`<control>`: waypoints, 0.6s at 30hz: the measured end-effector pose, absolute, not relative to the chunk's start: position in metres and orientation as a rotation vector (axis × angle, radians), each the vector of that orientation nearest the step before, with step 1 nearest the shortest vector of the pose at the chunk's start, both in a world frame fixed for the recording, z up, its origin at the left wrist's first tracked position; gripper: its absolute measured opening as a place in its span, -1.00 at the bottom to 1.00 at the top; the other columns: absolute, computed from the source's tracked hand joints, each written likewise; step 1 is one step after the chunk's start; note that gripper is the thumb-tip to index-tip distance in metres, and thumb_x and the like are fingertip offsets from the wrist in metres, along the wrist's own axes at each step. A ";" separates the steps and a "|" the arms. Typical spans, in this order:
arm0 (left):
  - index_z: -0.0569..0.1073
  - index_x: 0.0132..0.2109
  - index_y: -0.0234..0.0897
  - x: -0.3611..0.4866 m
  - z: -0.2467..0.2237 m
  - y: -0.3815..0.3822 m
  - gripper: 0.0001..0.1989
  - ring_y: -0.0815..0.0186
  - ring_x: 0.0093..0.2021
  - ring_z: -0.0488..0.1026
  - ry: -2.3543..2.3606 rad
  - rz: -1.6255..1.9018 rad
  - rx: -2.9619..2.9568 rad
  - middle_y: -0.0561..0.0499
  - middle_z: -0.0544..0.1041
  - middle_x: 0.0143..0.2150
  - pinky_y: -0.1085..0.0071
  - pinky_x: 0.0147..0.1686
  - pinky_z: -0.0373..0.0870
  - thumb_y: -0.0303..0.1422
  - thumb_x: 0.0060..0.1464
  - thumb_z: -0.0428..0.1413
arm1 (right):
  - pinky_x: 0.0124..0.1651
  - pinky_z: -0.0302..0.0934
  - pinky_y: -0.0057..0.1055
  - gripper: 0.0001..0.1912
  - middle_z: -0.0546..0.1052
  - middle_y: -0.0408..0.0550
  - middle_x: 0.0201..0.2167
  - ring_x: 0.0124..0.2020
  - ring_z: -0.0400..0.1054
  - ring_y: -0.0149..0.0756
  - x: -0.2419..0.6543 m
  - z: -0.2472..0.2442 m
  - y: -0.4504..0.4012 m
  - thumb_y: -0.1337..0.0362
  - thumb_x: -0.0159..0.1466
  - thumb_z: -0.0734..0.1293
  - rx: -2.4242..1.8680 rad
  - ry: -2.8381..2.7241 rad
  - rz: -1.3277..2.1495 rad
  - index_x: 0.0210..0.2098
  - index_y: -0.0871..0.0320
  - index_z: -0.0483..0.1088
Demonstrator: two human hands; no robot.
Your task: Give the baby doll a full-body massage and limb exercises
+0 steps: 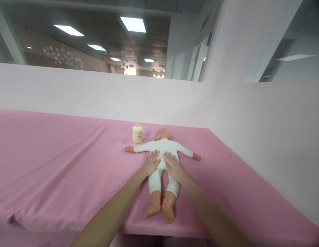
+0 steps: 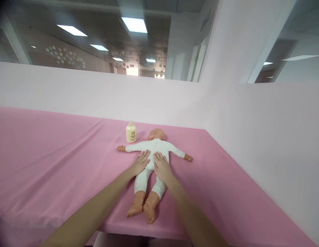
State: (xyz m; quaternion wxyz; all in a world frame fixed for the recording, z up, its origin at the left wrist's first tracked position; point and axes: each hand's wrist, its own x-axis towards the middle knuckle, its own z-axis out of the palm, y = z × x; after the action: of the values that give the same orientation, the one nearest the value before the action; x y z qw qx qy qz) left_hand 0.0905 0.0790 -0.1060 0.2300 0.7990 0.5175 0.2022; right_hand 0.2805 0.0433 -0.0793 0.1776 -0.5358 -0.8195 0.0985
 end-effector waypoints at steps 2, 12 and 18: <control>-0.15 0.52 -0.11 0.092 -0.101 0.075 -0.36 0.08 0.55 -0.36 1.450 0.534 2.194 -0.01 -0.25 0.57 -0.15 0.44 -0.24 -0.09 0.40 -0.29 | 0.52 -0.33 -0.07 -0.33 -0.04 0.06 0.51 0.54 -0.25 -0.16 0.281 -0.079 0.043 0.36 0.39 -0.02 -1.539 -2.324 0.300 0.47 0.32 -0.03; 0.44 0.05 -0.25 0.114 -0.075 0.091 -0.67 0.05 0.23 0.36 1.664 0.573 2.389 -0.15 0.50 0.15 -0.02 0.34 0.07 -0.37 0.14 0.00 | 0.51 -0.37 -0.01 -0.29 -0.17 0.11 0.53 0.54 -0.31 -0.05 0.267 -0.073 0.092 0.18 0.41 0.05 -1.722 -2.295 0.240 0.48 0.36 -0.10; 0.52 -0.12 -0.28 0.133 -0.074 0.119 -0.74 0.10 0.09 0.45 1.751 0.588 2.389 -0.18 0.56 0.01 0.23 0.17 0.26 -0.44 0.15 -0.03 | 0.49 -0.35 -0.04 -0.26 -0.21 0.13 0.54 0.55 -0.33 -0.09 0.264 -0.073 0.132 0.18 0.41 0.08 -1.794 -2.206 0.126 0.49 0.32 -0.17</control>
State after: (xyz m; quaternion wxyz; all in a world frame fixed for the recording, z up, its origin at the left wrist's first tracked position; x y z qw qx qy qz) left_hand 0.1328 0.1192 -0.0735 0.0611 0.7896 0.5787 0.1945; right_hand 0.2636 0.1322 -0.0733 0.1471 -0.6235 -0.7666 0.0438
